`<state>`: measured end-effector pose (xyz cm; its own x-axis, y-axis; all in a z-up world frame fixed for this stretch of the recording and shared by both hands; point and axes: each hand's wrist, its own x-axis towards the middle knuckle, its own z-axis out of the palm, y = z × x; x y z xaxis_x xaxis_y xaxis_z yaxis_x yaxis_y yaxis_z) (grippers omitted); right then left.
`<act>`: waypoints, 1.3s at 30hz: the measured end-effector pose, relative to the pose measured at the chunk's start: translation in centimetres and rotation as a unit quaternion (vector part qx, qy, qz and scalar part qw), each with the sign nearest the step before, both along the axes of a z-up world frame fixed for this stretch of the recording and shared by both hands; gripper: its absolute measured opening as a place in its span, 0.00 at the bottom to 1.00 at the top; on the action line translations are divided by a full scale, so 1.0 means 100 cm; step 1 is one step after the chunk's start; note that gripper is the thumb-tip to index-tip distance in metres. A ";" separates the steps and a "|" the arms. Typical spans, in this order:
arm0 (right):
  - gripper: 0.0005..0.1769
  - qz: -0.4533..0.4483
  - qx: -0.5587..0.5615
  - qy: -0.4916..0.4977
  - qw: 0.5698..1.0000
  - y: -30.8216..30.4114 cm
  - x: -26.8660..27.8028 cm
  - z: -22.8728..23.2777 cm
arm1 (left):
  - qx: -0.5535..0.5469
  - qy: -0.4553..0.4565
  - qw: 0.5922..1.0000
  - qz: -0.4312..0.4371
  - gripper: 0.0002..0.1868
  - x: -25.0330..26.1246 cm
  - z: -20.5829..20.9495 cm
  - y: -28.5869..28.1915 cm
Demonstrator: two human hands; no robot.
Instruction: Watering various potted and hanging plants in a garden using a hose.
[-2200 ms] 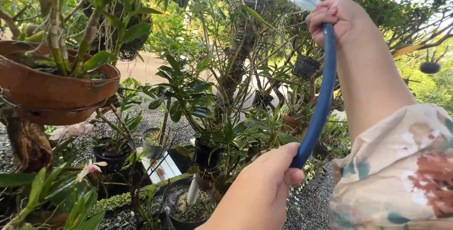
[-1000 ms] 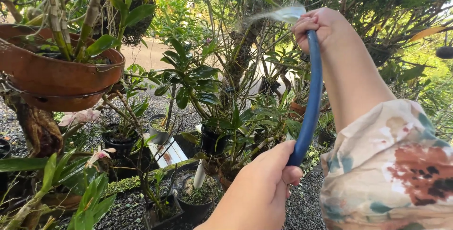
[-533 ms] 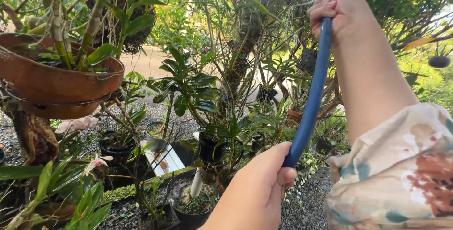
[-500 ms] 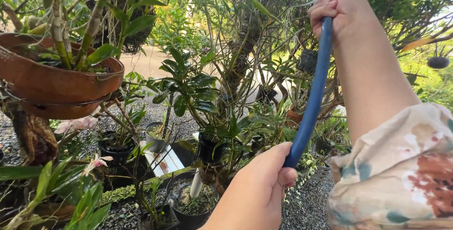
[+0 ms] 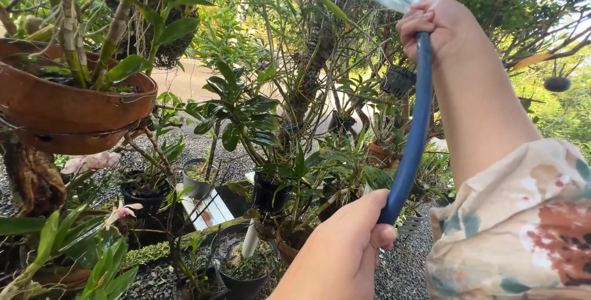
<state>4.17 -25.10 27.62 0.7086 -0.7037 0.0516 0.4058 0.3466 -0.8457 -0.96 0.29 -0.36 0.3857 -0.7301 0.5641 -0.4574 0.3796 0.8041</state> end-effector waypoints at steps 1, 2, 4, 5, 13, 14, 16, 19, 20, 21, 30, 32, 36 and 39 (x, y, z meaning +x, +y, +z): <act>0.24 0.000 0.000 0.000 1.000 0.002 -0.001 -0.002 | 0.000 0.000 1.000 0.000 0.22 0.001 0.000 0.000; 0.24 -0.007 0.001 -0.001 1.000 0.004 -0.003 -0.003 | 0.006 -0.003 1.000 -0.005 0.23 0.001 0.001 0.000; 0.23 -0.015 0.003 -0.002 1.000 0.007 -0.005 -0.005 | 0.013 -0.006 1.000 -0.010 0.23 0.001 0.004 0.002; 0.22 -0.024 0.002 -0.005 1.000 0.008 -0.006 -0.006 | 0.016 -0.010 1.000 -0.016 0.21 0.001 0.007 0.004; 0.24 -0.018 0.009 -0.013 1.000 0.003 -0.014 -0.010 | 0.062 -0.012 0.997 -0.046 0.22 0.000 0.016 0.012; 0.23 -0.024 0.013 -0.017 0.999 0.002 -0.015 -0.012 | 0.056 -0.023 0.997 -0.044 0.20 0.000 0.014 0.010; 0.23 -0.030 0.020 -0.022 0.999 -0.005 -0.016 -0.014 | 0.052 -0.034 0.997 -0.042 0.19 0.000 0.014 0.009; 0.22 0.006 0.031 -0.019 0.999 -0.013 -0.017 -0.022 | 0.076 -0.035 0.995 -0.050 0.21 -0.002 0.014 0.008; 0.18 -0.016 0.033 -0.024 0.999 -0.010 -0.018 -0.027 | 0.075 -0.039 0.995 -0.051 0.20 -0.003 0.012 0.006; 0.14 -0.038 0.035 -0.028 0.998 -0.006 -0.020 -0.032 | 0.074 -0.043 0.995 -0.052 0.20 -0.003 0.010 0.003; 0.13 -0.027 0.038 0.085 0.995 -0.021 0.005 -0.091 | 0.215 -0.029 0.976 -0.036 0.28 -0.027 0.006 0.009; 0.09 -0.013 0.044 0.094 0.994 -0.024 0.006 -0.104 | 0.248 -0.017 0.968 -0.041 0.23 -0.031 0.012 0.012; 0.16 0.028 0.080 0.134 0.987 -0.060 0.013 -0.122 | 0.208 -0.056 0.976 -0.034 0.16 -0.033 -0.009 -0.002; 0.19 0.036 0.087 0.159 0.983 -0.079 0.014 -0.130 | 0.212 -0.054 0.975 -0.031 0.17 -0.039 -0.014 -0.007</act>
